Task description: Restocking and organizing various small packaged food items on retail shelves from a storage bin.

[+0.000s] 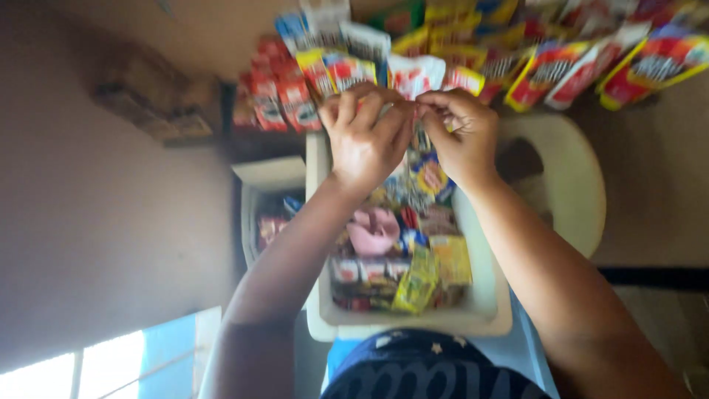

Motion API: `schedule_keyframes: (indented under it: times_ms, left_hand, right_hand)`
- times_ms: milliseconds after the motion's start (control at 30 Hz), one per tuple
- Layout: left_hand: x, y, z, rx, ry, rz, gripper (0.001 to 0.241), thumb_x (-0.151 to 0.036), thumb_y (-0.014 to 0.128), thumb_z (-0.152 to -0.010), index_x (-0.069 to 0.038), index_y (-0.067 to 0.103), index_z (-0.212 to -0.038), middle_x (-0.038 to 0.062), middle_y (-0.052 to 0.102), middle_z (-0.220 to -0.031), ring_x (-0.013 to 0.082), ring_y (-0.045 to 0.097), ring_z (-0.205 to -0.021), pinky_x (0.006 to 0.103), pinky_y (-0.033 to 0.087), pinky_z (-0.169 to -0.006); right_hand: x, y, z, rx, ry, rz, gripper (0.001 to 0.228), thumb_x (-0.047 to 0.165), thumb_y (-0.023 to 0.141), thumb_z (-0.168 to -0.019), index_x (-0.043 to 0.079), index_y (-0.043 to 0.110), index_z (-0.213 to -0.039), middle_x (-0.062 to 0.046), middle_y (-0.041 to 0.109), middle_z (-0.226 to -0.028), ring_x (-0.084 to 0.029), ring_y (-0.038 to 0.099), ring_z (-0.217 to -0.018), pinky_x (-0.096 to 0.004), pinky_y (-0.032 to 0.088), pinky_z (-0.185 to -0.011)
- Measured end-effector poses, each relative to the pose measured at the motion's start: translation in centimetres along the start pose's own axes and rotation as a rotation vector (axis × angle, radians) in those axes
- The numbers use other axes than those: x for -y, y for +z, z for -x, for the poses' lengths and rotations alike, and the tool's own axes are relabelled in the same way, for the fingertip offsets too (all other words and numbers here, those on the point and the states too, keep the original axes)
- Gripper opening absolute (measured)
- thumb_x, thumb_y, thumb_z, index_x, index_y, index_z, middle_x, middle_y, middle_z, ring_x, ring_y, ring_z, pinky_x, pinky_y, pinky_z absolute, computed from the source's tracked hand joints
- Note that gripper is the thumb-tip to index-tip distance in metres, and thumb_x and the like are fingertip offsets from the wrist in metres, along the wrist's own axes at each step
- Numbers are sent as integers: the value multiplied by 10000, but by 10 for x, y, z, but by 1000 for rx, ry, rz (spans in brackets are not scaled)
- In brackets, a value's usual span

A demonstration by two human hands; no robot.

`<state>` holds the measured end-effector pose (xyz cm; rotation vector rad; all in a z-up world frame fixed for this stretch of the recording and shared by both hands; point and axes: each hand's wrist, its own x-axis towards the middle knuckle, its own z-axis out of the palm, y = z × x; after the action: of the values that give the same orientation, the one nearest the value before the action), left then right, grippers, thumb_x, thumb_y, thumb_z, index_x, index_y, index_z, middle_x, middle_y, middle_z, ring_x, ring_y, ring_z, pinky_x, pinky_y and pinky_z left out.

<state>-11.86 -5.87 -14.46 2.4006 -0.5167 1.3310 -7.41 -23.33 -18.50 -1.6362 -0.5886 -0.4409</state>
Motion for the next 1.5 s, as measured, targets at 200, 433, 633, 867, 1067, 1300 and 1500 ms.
schedule_keyframes:
  times_ms: [200, 433, 633, 867, 1067, 1300, 1500]
  left_hand:
    - [8, 78, 155, 618, -546, 318, 239, -279, 753, -868, -218, 755, -1099, 15, 707, -1097, 262, 706, -1021, 396, 526, -904]
    - [16, 109, 319, 979, -205, 89, 901, -471, 852, -380, -195, 663, -1217, 128, 705, -1183, 368, 668, -1132, 576, 515, -907]
    - [23, 121, 330, 1066, -975, 381, 701, -133, 642, -797, -218, 546, -1486, 183, 656, -1324, 380, 687, -1147, 472, 557, -959]
    - [9, 140, 244, 612, -1403, 1222, 613, -1, 624, -797, -100, 537, -1396, 186, 695, -1195, 323, 698, -1067, 392, 633, -883]
    - [-1, 150, 230, 627, -898, 781, 421, -84, 653, -863, -57, 652, -1283, 162, 740, -1182, 325, 682, -1126, 409, 572, -958]
    - [45, 196, 384, 839, -842, 643, 452, -187, 645, -935, -49, 624, -1365, 229, 645, -1389, 365, 613, -1297, 472, 489, -1112]
    - [26, 184, 395, 982, -940, 200, 499, -258, 526, -941, -124, 546, -1422, 229, 586, -1371, 441, 576, -1173, 570, 455, -949]
  right_hand:
    - [-88, 7, 111, 183, 527, 3, 141, 27, 704, -984, 38, 744, -1119, -68, 734, -1012, -84, 657, -766, -249, 510, -664]
    - [-157, 17, 224, 564, 843, 318, 299, 250, 754, -937, 127, 747, -1211, -94, 762, -1128, -173, 735, -923, -332, 587, -808]
    - [-169, 22, 246, 449, 754, 152, 551, 390, 761, -937, 76, 632, -1370, -176, 665, -1289, -243, 673, -1128, -393, 567, -900]
    - [-86, 31, 153, 137, 1010, -740, 773, 624, 701, -826, 77, 579, -1358, -142, 713, -1189, -254, 710, -1083, -444, 605, -896]
    - [-160, 16, 189, -226, 1294, -925, 623, 257, 840, -790, 4, 541, -1275, -109, 701, -951, -195, 708, -755, -367, 594, -616]
    - [-175, -12, 214, -161, 1061, -152, 360, 60, 744, -884, 5, 629, -1221, -108, 700, -826, -131, 601, -514, -272, 467, -377]
    - [-160, -3, 239, 255, 868, 516, 326, 377, 744, -968, 167, 755, -1217, -134, 756, -915, -211, 652, -663, -408, 515, -540]
